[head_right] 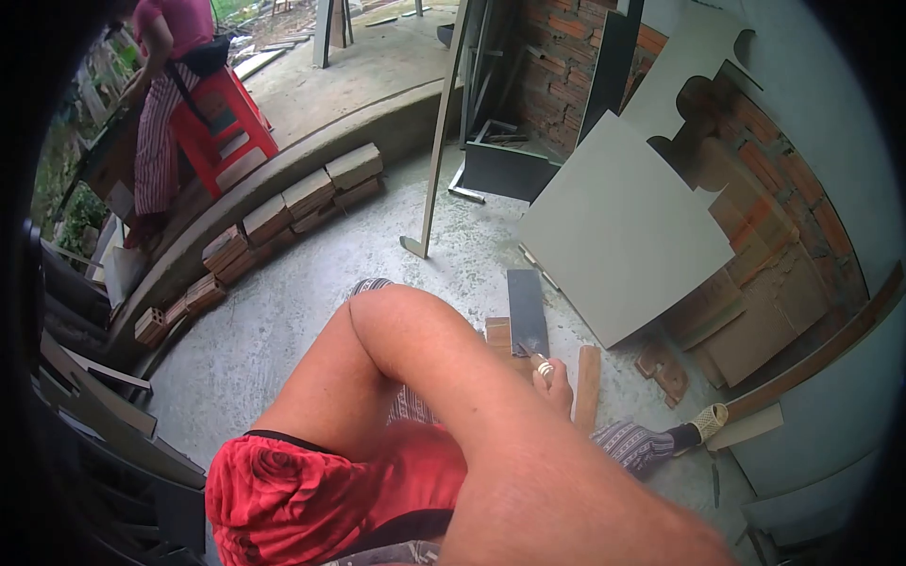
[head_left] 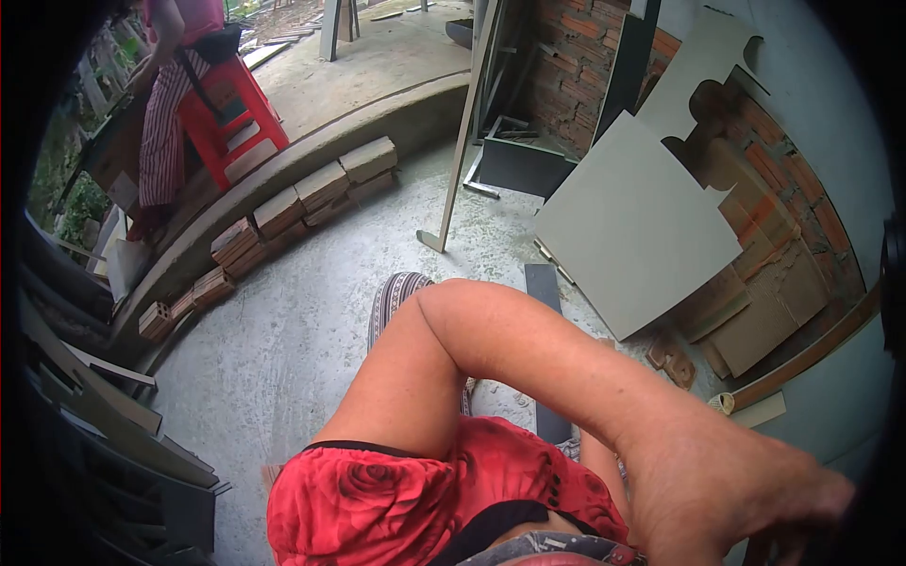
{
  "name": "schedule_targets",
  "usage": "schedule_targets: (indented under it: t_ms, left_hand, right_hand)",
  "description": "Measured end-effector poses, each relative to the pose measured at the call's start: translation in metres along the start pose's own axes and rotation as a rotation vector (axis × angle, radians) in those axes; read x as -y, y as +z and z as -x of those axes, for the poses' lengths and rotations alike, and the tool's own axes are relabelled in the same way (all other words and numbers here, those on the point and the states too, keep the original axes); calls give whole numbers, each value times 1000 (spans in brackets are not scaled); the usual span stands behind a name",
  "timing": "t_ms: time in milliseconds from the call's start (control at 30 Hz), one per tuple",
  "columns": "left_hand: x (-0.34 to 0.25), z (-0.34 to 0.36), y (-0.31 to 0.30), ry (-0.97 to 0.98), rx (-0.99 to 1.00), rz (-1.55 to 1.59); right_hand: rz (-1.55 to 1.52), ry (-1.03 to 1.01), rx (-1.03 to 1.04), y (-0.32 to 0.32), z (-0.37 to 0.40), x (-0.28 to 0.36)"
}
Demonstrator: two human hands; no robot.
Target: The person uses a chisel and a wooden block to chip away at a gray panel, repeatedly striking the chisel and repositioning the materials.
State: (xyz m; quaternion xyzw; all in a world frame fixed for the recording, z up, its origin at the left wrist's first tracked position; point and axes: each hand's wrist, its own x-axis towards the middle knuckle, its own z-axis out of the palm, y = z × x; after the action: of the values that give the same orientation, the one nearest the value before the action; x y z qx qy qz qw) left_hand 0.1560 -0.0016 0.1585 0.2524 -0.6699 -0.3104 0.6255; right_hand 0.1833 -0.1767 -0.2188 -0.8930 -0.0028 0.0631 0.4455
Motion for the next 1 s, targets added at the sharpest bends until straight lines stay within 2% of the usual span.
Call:
schedule_targets:
  t_ms: [433, 500, 533, 600, 633, 833, 933, 1000]
  left_hand:
    - [21, -36, -3, -181, 166, 394]
    - [16, -35, -5, -210, 79, 182]
    - [12, -31, -6, -208, 82, 182]
    - [1, -23, -8, -169, -108, 93]
    - [4, -23, -10, -170, -101, 89]
    - [36, -22, -11, 251, -524, 57]
    - [33, -27, -3, 288, -428, 40]
    - [35, -30, 1, 225, -408, 30]
  right_hand:
    - [-14, -111, -41, 5, -21, -3]
    - [-9, -128, -39, 7, -24, -3]
    - [-4, -135, -41, 6, -24, -5]
    - [5, -156, -47, 4, -27, -6]
    - [9, -167, -54, 3, -29, -6]
    - [32, -202, -78, 3, -37, -12]
    - [45, -233, -43, 12, -39, -13]
    - [54, -259, -13, 18, -39, -13]
